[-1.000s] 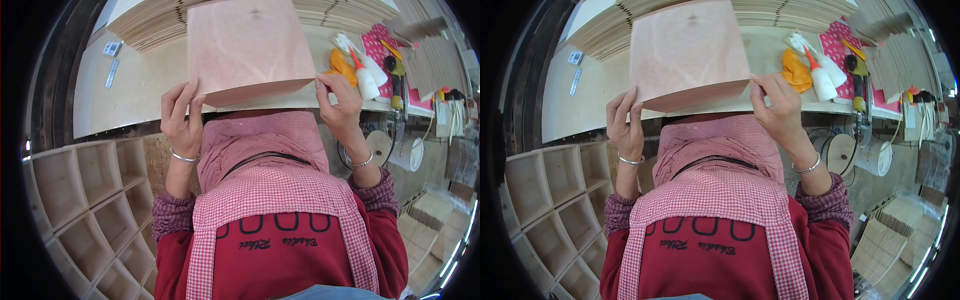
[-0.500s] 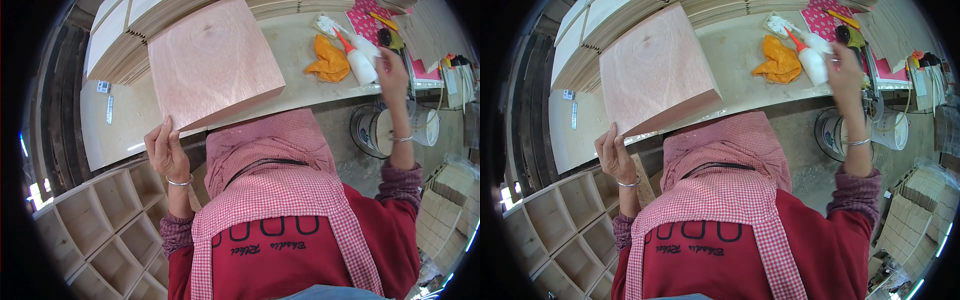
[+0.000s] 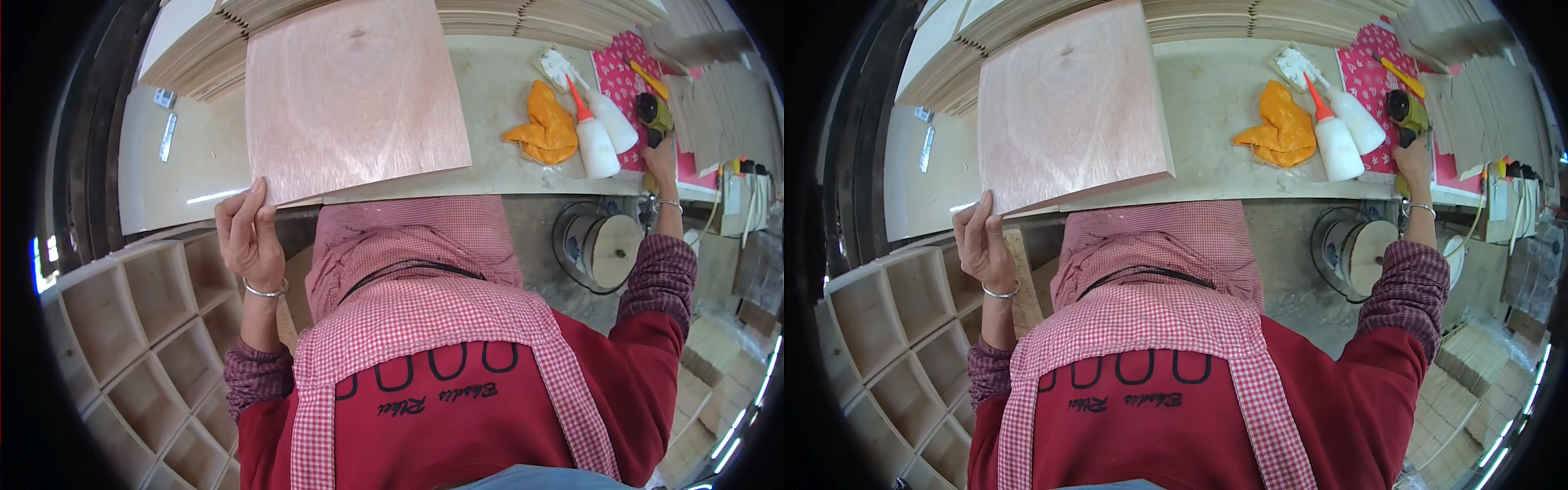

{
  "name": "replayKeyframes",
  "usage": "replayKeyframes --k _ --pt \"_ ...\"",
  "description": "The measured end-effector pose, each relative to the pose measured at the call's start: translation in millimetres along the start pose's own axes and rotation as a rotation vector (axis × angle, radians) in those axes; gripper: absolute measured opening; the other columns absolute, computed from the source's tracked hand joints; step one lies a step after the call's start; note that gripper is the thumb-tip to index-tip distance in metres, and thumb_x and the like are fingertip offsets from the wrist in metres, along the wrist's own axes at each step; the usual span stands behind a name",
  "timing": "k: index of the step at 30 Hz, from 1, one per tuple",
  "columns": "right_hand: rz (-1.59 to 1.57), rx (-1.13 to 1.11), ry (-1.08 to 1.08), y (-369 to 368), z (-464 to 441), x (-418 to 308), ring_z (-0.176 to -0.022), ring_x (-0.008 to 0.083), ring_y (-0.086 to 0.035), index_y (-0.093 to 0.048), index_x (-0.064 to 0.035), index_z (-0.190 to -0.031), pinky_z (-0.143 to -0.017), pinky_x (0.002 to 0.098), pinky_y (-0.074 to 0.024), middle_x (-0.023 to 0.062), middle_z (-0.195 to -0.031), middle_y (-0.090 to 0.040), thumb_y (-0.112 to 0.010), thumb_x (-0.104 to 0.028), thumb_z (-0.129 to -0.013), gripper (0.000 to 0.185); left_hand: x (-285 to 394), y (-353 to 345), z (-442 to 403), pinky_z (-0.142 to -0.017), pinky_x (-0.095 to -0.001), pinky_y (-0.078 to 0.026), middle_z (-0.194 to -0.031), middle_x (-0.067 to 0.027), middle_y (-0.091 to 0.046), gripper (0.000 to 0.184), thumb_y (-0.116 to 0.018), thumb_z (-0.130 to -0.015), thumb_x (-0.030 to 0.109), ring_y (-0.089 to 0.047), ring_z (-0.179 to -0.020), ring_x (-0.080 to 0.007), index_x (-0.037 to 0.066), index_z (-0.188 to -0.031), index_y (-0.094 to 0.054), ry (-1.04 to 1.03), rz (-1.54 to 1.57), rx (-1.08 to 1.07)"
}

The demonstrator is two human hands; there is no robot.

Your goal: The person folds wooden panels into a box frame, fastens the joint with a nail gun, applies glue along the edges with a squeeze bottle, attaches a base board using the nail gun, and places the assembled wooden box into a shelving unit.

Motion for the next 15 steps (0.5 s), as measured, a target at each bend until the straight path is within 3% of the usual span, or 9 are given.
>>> replayKeyframes --k 2,4,5,7,8,10,15 --pt "-0.088 -0.039 -0.006 14.7 -8.1 1.5 -0.091 0.0383 -0.061 -0.046 0.0086 -0.127 -0.084 0.0418 -0.0504 0.0251 -0.103 -0.063 -0.056 -0.013 -0.079 0.054 -4.1 -2.2 1.4 -0.063 -0.0213 -0.044 -0.094 -0.006 -0.06 0.025 -0.066 -0.088 0.006 -0.052 -0.076 -0.0122 0.003 -0.113 -0.069 0.027 0.03 0.002" --pt "-0.104 -0.133 -0.015 52.2 14.3 -18.1 -0.072 0.029 -0.061 -0.051 0.0063 -0.115 -0.068 0.0353 -0.0531 0.0183 -0.087 -0.064 -0.057 -0.009 -0.075 0.044 0.6 -4.9 1.1 -0.062 -0.0221 -0.045 -0.093 -0.0061 -0.061 0.025 -0.067 -0.087 0.005 -0.053 -0.074 -0.0121 0.003 -0.112 -0.069 -0.038 0.006 0.009" --pt "-0.095 -0.123 -0.021 77.5 34.4 -27.3 -0.072 0.029 -0.061 -0.051 0.0063 -0.115 -0.068 0.0353 -0.0531 0.0183 -0.087 -0.064 -0.057 -0.009 -0.075 0.044 0.1 -5.0 0.6 -0.062 -0.0221 -0.045 -0.093 -0.0061 -0.061 0.025 -0.067 -0.087 0.005 -0.053 -0.074 -0.0121 0.003 -0.112 -0.069 -0.036 0.021 0.013" --pt "-0.677 -0.357 -0.126 104.4 92.7 -57.4 -0.056 0.0189 -0.057 -0.053 0.0031 -0.102 -0.052 0.0272 -0.0492 0.0121 -0.075 -0.06 -0.056 -0.006 -0.075 0.029 1.1 -5.3 -0.5 -0.061 -0.022 -0.046 -0.091 -0.0064 -0.061 0.026 -0.067 -0.086 0.003 -0.053 -0.073 -0.0124 0.004 -0.111 -0.069 -0.054 0.02 0.035" --pt "-0.667 -0.343 -0.139 124.7 123.1 -72.2 -0.056 0.0189 -0.057 -0.053 0.0031 -0.102 -0.052 0.0272 -0.0492 0.0121 -0.075 -0.06 -0.056 -0.006 -0.075 0.029 0.7 -6.6 0.0 -0.061 -0.022 -0.046 -0.091 -0.0064 -0.061 0.026 -0.067 -0.086 0.003 -0.053 -0.073 -0.0124 0.004 -0.111 -0.069 -0.054 0.04 0.032" --pt "-0.985 -0.307 -0.068 161.8 182.1 -117.8 -0.045 0.0119 -0.05 -0.052 0.0018 -0.092 -0.042 0.021 -0.0416 0.0079 -0.065 -0.055 -0.055 -0.005 -0.077 0.017 -2.5 -8.3 -0.2 -0.061 -0.0217 -0.047 -0.089 -0.0067 -0.061 0.027 -0.068 -0.085 0.002 -0.054 -0.071 -0.0128 0.004 -0.111 -0.069 -0.041 0.045 0.037" --pt "-1.015 -0.535 0.085 195.2 274.1 -201.9 -0.038 0.0138 -0.047 -0.051 0.0062 -0.092 -0.039 0.0223 -0.0428 0.0078 -0.06 -0.054 -0.058 -0.001 -0.075 0.02 -0.4 -13.7 -2.7 -0.062 -0.0226 -0.048 -0.088 -0.0068 -0.061 0.027 -0.068 -0.084 0.002 -0.055 -0.071 -0.0128 0.005 -0.111 -0.07 -0.092 0.057 0.046"
Point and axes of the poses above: each hand's wrist, its own z-axis away from the middle knuckle, its own y-axis out of the back of the hand, x = y × z, the point moved 10 cm from there along -z, towards the middle knuckle
